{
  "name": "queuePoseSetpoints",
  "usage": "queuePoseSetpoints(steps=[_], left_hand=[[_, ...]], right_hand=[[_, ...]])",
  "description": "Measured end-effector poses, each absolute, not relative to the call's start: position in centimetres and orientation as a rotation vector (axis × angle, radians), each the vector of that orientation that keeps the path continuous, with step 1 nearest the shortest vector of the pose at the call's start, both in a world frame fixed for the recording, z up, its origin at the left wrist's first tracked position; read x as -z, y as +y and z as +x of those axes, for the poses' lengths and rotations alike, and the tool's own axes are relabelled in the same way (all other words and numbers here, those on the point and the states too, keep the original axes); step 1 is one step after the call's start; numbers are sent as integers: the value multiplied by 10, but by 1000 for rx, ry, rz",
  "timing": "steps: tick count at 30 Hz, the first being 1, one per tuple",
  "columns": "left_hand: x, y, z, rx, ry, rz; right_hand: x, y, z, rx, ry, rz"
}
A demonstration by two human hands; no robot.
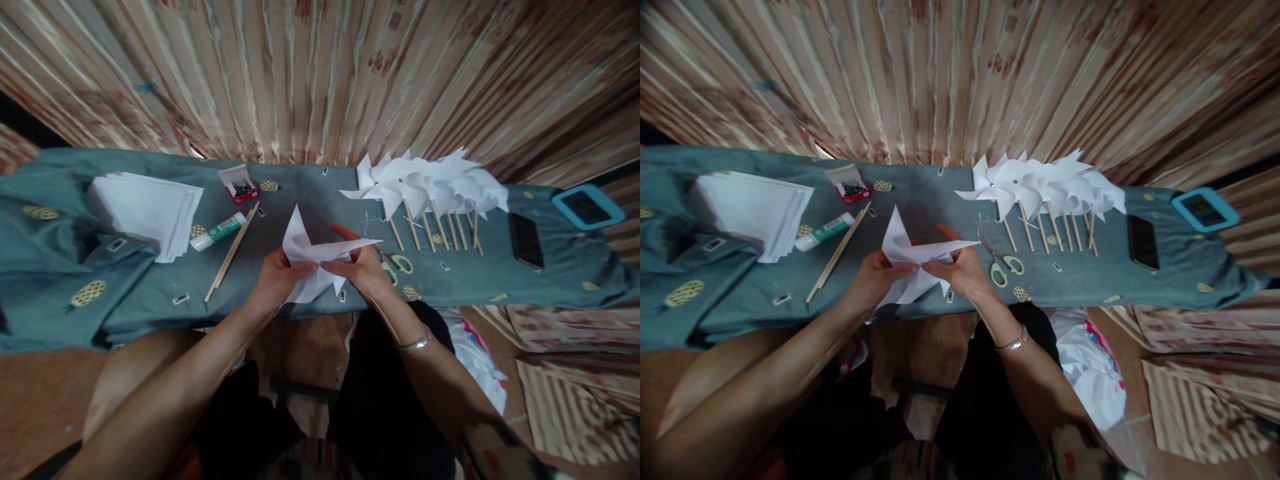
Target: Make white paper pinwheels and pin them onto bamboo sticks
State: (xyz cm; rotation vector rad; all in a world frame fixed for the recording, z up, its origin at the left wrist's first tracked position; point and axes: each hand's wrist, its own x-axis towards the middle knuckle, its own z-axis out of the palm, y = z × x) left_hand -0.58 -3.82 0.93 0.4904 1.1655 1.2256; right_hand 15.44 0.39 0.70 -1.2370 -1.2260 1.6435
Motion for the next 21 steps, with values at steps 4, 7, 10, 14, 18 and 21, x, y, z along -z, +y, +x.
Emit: queuePoseSetpoints(steps=[4,7,10,14,18,21], left_hand=[[-8,-38,-4,-1247,1157,508],[-8,-38,-3,-1249,1160,513],[-8,-37,-3,-1261,1156,500],[-6,-35,-3,-1261,1136,496],[-3,-35,-4,-1279,1134,498],[-2,-35,-7,-1287,1133,505]], right_hand=[[-14,2,152,-1620,-1225,-1270],[-16,1,150,-1606,-1210,-1282],[-14,2,148,-1589,-1200,-1288],[-13,2,146,-1629,-1105,-1281],[-16,0,145,-1666,-1095,-1302],[-16,1,149,-1668,-1128,-1255]])
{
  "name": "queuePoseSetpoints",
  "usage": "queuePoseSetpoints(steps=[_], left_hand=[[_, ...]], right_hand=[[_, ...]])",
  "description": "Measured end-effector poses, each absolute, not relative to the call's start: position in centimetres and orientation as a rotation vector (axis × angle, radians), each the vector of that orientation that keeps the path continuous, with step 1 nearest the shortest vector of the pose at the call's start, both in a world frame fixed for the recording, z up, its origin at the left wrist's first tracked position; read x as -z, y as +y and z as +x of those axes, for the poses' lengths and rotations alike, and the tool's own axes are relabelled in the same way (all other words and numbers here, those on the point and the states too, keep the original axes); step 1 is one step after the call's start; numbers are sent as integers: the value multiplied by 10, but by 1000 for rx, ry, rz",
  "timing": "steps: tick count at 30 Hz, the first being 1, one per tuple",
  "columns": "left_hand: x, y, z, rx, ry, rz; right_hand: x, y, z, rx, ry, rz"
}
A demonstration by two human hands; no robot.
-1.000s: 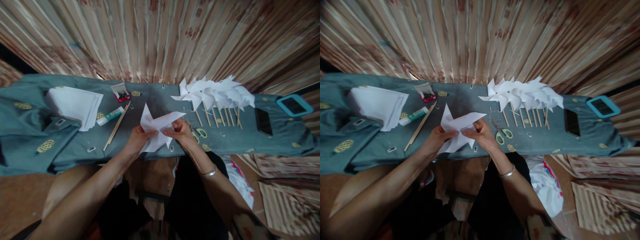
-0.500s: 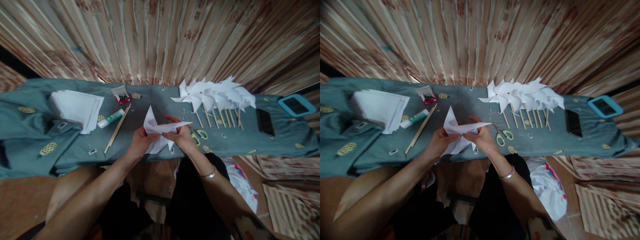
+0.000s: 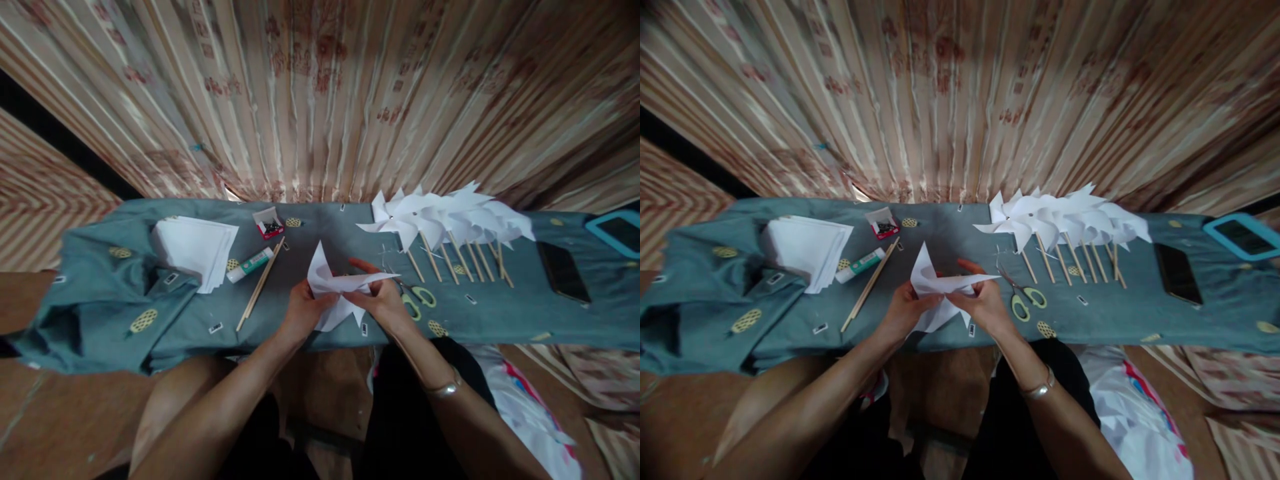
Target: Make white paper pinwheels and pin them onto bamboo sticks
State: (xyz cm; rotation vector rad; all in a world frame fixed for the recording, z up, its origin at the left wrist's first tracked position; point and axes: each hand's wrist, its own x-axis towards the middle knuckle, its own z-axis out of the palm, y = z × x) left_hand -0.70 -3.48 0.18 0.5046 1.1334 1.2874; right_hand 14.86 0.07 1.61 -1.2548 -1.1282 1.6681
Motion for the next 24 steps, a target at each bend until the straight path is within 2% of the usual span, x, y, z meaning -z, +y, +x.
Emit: queuePoseSetpoints(steps=[5,12,18,24], left_hand=[[-13,-29,-23,-1348,1195,507],[-40,-7,-89,-1675,1383,466],[-57,1,-148,-2084,1341,408],[-64,-3,-174,-2111,1394,344]], right_hand=[[-4,12,159,-1467,-1116,-1132],[23,23,150,-1276,-1154,-1265],[-6,47,97,-866,-1908,-1145],[-34,104,9,-247,-2533,-956]])
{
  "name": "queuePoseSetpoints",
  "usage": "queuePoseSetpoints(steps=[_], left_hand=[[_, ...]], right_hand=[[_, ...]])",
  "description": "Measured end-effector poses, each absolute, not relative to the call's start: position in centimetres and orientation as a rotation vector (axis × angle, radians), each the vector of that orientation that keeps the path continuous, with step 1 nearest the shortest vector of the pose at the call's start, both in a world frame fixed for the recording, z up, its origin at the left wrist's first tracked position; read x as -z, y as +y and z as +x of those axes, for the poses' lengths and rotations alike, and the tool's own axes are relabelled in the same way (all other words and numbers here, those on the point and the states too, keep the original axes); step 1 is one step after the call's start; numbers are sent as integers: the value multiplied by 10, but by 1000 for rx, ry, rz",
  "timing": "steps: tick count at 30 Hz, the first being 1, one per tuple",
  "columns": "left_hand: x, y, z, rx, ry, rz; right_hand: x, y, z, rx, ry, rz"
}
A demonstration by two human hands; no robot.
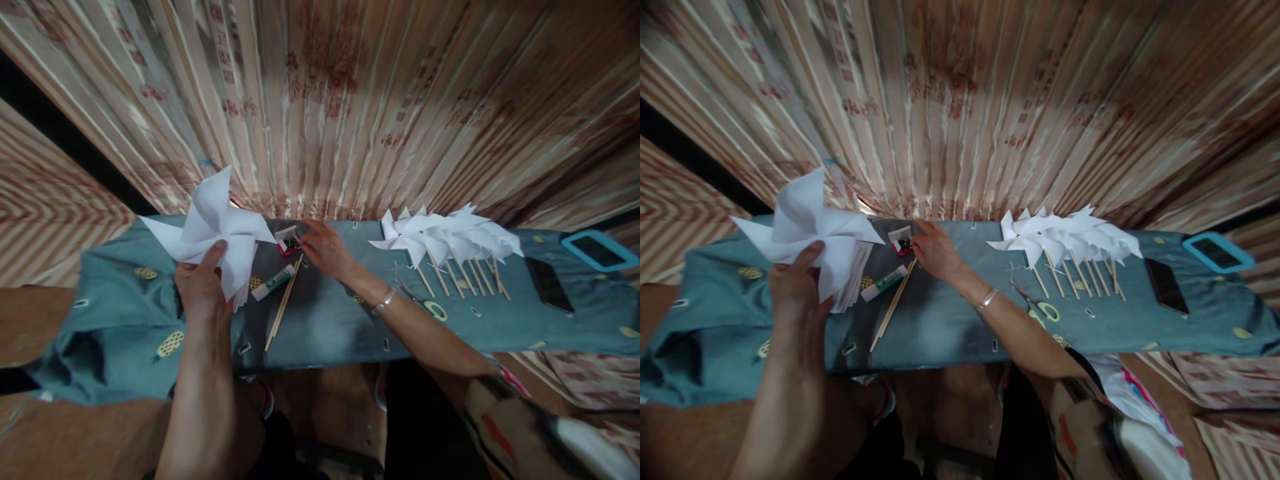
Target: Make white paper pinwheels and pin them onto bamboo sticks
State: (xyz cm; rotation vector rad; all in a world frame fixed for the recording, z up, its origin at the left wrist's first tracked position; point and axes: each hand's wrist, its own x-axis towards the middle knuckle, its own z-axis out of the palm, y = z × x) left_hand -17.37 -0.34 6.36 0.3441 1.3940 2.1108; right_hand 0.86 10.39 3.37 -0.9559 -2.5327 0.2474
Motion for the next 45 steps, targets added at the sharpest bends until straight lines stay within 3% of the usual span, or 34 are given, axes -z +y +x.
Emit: queuePoseSetpoints(steps=[4,9,45], left_hand=[[-64,-2,-173,-2174,1375,320],[-64,0,-168,-2190,1305,310],[-61,1,-155,-2165,1291,332]], right_hand=[[-34,122,-29,30,-2789,-889],[-34,128,-41,158,-2927,-932],[-28,130,-42,112,-2915,-885]])
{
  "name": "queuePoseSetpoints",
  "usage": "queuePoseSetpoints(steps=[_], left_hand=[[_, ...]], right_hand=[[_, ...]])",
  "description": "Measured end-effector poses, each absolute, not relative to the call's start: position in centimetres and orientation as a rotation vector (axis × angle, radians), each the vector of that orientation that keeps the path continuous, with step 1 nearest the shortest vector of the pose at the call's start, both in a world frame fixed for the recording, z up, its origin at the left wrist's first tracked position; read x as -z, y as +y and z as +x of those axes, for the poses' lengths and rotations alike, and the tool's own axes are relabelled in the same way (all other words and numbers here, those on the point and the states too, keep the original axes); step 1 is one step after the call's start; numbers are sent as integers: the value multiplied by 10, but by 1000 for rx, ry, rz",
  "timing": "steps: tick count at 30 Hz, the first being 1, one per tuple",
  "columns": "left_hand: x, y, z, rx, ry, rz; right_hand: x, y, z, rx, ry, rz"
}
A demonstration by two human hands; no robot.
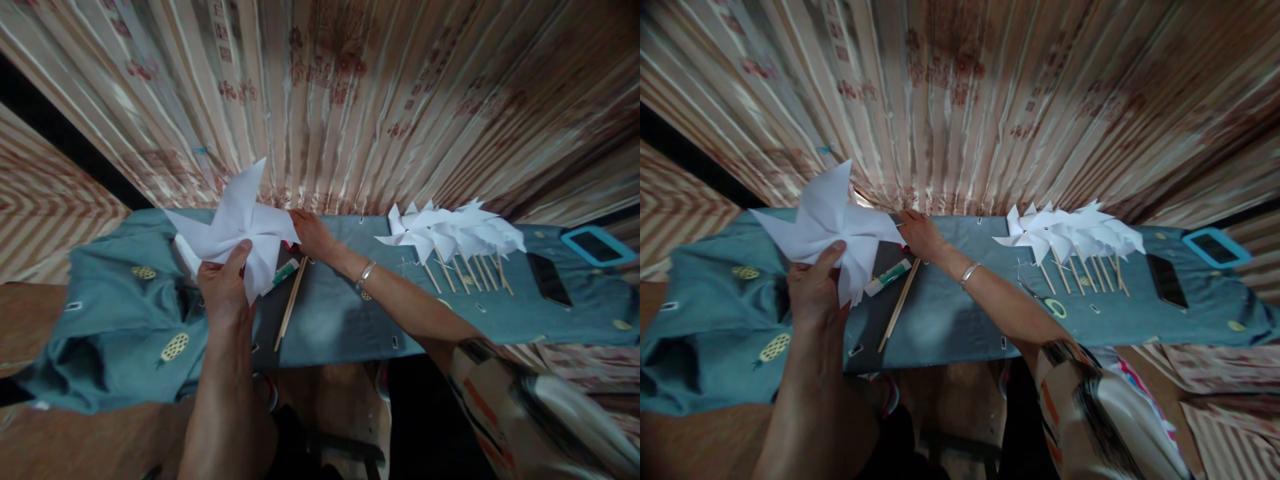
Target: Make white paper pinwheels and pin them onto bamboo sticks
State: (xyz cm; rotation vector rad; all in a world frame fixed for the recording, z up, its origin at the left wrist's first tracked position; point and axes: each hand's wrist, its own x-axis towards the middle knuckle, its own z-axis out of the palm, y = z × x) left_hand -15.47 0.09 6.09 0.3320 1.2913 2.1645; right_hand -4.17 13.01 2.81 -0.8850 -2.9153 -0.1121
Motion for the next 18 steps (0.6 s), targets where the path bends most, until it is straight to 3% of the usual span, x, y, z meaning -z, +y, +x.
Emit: queuePoseSetpoints(steps=[6,14,16,18], left_hand=[[-62,1,-153,-2170,1240,350],[-58,6,-141,-2113,1267,356],[-54,7,-131,-2055,1258,389],[-50,7,-118,-1961,1259,419]], right_hand=[[-20,131,-34,-202,-2607,-990],[4,84,43,-1140,-1718,-1137],[10,66,79,-1118,-1710,-1184],[13,53,113,-854,-1838,-1278]])
